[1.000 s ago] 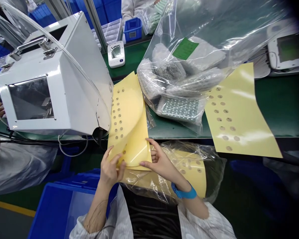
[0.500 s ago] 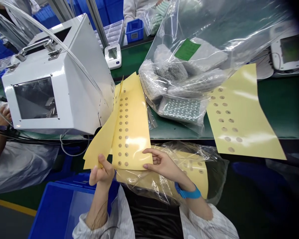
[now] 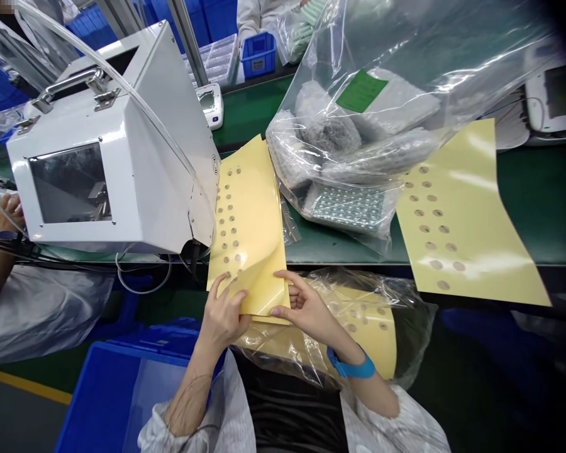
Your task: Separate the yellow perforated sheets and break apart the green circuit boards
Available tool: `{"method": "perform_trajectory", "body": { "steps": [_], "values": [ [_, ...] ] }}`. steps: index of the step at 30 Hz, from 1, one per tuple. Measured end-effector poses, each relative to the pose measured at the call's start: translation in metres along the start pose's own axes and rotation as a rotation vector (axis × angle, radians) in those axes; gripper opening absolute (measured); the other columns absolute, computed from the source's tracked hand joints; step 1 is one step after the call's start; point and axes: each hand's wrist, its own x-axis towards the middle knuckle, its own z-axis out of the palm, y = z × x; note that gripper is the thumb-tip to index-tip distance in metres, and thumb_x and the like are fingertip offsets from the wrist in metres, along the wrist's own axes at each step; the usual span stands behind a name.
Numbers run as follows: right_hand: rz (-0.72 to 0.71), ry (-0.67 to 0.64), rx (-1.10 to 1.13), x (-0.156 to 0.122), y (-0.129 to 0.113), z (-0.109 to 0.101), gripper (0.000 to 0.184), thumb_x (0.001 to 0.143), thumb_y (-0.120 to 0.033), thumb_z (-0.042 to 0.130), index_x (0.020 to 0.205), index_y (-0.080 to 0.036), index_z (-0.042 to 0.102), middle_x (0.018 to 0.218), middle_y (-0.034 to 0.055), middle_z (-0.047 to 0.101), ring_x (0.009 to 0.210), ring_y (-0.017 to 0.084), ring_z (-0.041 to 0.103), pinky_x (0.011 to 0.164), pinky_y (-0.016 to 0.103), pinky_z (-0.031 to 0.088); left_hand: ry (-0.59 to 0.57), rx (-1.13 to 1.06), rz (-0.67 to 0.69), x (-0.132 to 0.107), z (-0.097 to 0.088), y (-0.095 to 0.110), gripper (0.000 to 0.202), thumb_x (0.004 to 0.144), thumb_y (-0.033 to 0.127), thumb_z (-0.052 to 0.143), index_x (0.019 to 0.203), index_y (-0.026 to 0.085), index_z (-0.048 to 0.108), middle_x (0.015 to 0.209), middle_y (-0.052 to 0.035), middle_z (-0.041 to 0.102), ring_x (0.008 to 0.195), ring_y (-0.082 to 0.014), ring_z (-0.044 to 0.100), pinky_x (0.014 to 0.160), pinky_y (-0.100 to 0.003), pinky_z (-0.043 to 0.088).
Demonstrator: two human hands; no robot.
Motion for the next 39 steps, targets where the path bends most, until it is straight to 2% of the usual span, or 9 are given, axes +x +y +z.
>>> {"method": "perform_trajectory", "body": {
  "steps": [5, 13, 17, 23, 26, 30, 34, 37, 39],
  "values": [
    [-0.017, -0.074, 0.083, -0.005, -0.004, -0.004, 0.108, 0.068, -0.029, 0.081, 0.146, -0.034, 0.007, 0.110, 0.0048, 0.064, 0.092, 0.019, 0.067, 0.078, 0.035, 0.057, 0.238, 0.104, -0.165, -0.013, 0.011, -0.004, 0.021, 0.083, 0.010, 0.056, 0.102, 0.018, 0.055, 0.082, -0.0017, 0.064, 0.073, -0.0148, 0.066, 0.073, -0.032, 0.057],
    [0.101, -0.095, -0.083, -0.004, 0.000, -0.008, 0.056, 0.074, -0.038, 0.076, 0.122, -0.024, 0.052, 0.098, 0.0052, 0.068, 0.089, 0.021, 0.067, 0.075, 0.034, 0.058, 0.821, 0.174, -0.438, -0.002, 0.010, -0.014, 0.036, 0.085, 0.013, 0.058, 0.110, 0.020, 0.033, 0.113, -0.0082, 0.051, 0.083, -0.0155, 0.065, 0.068, -0.032, 0.058],
    [0.065, -0.074, -0.068, -0.002, -0.001, -0.007, 0.052, 0.072, -0.037, 0.077, 0.116, -0.023, 0.054, 0.101, 0.0049, 0.067, 0.089, 0.019, 0.067, 0.074, 0.030, 0.057, 0.725, 0.267, -0.270, -0.003, 0.006, -0.017, 0.043, 0.085, 0.008, 0.054, 0.117, 0.022, 0.029, 0.103, -0.0047, 0.057, 0.077, -0.0160, 0.067, 0.067, -0.035, 0.059],
    [-0.033, 0.042, 0.105, 0.000, 0.000, 0.005, 0.094, 0.069, -0.030, 0.081, 0.140, -0.029, 0.019, 0.091, 0.0004, 0.068, 0.082, 0.017, 0.068, 0.072, 0.029, 0.056, 0.076, 0.050, -0.004, -0.003, -0.002, -0.006, 0.026, 0.086, 0.015, 0.054, 0.112, 0.012, 0.056, 0.098, -0.0123, 0.067, 0.096, -0.0242, 0.067, 0.089, -0.045, 0.056],
    [-0.030, 0.108, 0.093, 0.001, 0.001, 0.009, 0.092, 0.067, -0.029, 0.082, 0.136, -0.028, 0.021, 0.089, 0.0004, 0.069, 0.076, 0.016, 0.067, 0.068, 0.028, 0.055, -0.068, -0.047, 0.106, 0.003, -0.001, 0.000, 0.042, 0.083, 0.027, 0.062, 0.118, 0.006, 0.054, 0.101, -0.0176, 0.066, 0.105, -0.0300, 0.063, 0.097, -0.055, 0.050],
    [0.007, 0.003, 0.101, -0.003, -0.002, 0.004, 0.080, 0.067, -0.031, 0.081, 0.130, -0.025, 0.032, 0.096, 0.0036, 0.068, 0.082, 0.017, 0.067, 0.070, 0.028, 0.055, 0.080, 0.050, -0.015, -0.002, 0.004, -0.001, 0.040, 0.082, 0.004, 0.052, 0.121, 0.014, 0.057, 0.102, -0.0113, 0.068, 0.107, -0.0241, 0.064, 0.094, -0.041, 0.054],
    [0.020, -0.087, 0.111, -0.007, -0.004, -0.006, 0.075, 0.075, -0.032, 0.076, 0.137, -0.025, 0.033, 0.101, 0.0058, 0.067, 0.089, 0.017, 0.067, 0.076, 0.030, 0.056, 0.490, 0.164, -0.330, 0.002, 0.007, -0.006, 0.053, 0.082, 0.004, 0.059, 0.131, 0.020, 0.049, 0.115, -0.0094, 0.065, 0.101, -0.0196, 0.067, 0.083, -0.030, 0.058],
    [0.012, -0.062, 0.122, -0.007, 0.000, -0.008, 0.071, 0.078, -0.032, 0.073, 0.138, -0.024, 0.034, 0.097, 0.0053, 0.069, 0.079, 0.015, 0.067, 0.071, 0.029, 0.056, 0.699, 0.133, -0.277, 0.010, 0.005, -0.012, 0.077, 0.082, -0.001, 0.056, 0.145, 0.029, 0.023, 0.130, -0.0103, 0.055, 0.102, -0.0173, 0.066, 0.082, -0.034, 0.059],
    [0.010, -0.052, 0.131, -0.006, 0.003, -0.007, 0.070, 0.079, -0.033, 0.072, 0.138, -0.023, 0.035, 0.093, 0.0042, 0.070, 0.071, 0.013, 0.066, 0.066, 0.027, 0.056, 0.618, 0.181, -0.188, 0.009, 0.002, -0.017, 0.075, 0.082, -0.004, 0.054, 0.144, 0.030, 0.029, 0.129, -0.0089, 0.058, 0.106, -0.0180, 0.065, 0.085, -0.033, 0.058]
  ]
}}
